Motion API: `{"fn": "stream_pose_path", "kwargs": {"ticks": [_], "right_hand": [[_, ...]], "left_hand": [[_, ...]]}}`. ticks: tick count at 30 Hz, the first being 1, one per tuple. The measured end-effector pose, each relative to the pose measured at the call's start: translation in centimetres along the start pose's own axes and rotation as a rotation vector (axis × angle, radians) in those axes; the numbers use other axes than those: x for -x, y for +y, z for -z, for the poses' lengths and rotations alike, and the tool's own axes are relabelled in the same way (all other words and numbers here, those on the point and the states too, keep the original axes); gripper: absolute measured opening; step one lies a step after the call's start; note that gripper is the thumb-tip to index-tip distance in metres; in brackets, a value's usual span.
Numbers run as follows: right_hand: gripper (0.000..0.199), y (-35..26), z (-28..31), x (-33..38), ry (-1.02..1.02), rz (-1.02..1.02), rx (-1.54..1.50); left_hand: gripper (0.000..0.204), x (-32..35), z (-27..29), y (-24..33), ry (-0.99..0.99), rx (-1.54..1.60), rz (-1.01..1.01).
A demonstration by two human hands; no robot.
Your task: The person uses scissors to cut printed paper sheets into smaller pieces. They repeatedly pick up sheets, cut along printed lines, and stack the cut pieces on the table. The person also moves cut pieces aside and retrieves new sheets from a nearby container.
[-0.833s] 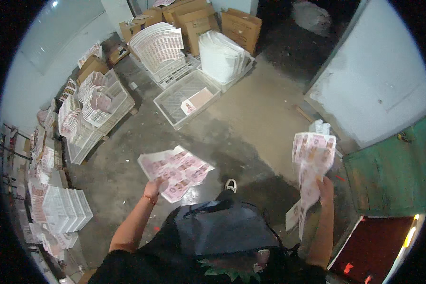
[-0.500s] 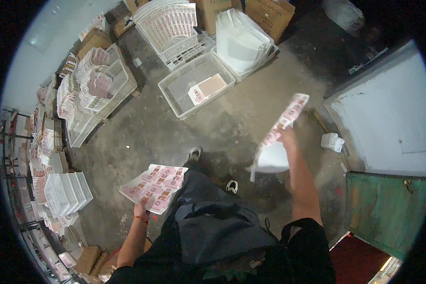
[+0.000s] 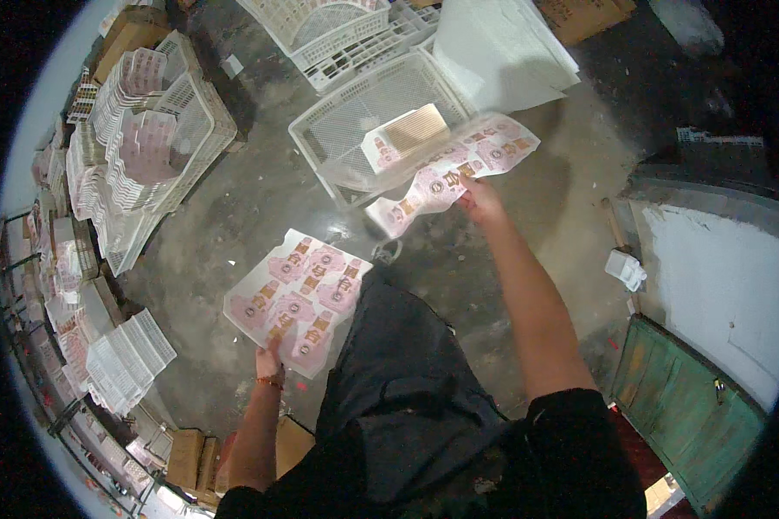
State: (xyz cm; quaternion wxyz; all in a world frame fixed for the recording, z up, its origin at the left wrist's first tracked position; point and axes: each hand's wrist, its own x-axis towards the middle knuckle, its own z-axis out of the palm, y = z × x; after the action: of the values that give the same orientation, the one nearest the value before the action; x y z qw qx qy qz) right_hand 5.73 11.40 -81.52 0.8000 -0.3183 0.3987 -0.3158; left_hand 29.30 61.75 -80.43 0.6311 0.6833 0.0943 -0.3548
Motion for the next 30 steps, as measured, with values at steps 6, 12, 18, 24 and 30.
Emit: {"fn": "stream_pose_path", "kwargs": {"ticks": [6, 12, 18, 24, 30], "right_hand": [[0.026, 3.5, -5.5, -6.3, 0.232, -0.104, 0.049], [0.023, 6.3, -2.2, -2.1, 0.202, -0.126, 0.201], [0.024, -12.3, -11.8, 26.9, 0.175, 0.431, 0.135], [0.011, -20.5, -19.0, 65.6, -0.452, 1.082, 0.182], [0.019, -21.0, -30.8, 92.9, 0.035, 1.654, -0.039]], "left_hand": [[0.038, 1.6, 1.9, 4.5, -0.043, -0.118, -0.038], [0.038, 1.0, -1.9, 10.7, -0.399, -0.573, -0.267], [0.035, 2.3, -9.5, 17.8, -0.744, -0.498, -0.144], [0.033, 21.5, -19.3, 20.9, -1.097, -0.662, -0.11], [0.035, 41.4, -22.4, 22.6, -1.7, -0.903, -0.047]]}}
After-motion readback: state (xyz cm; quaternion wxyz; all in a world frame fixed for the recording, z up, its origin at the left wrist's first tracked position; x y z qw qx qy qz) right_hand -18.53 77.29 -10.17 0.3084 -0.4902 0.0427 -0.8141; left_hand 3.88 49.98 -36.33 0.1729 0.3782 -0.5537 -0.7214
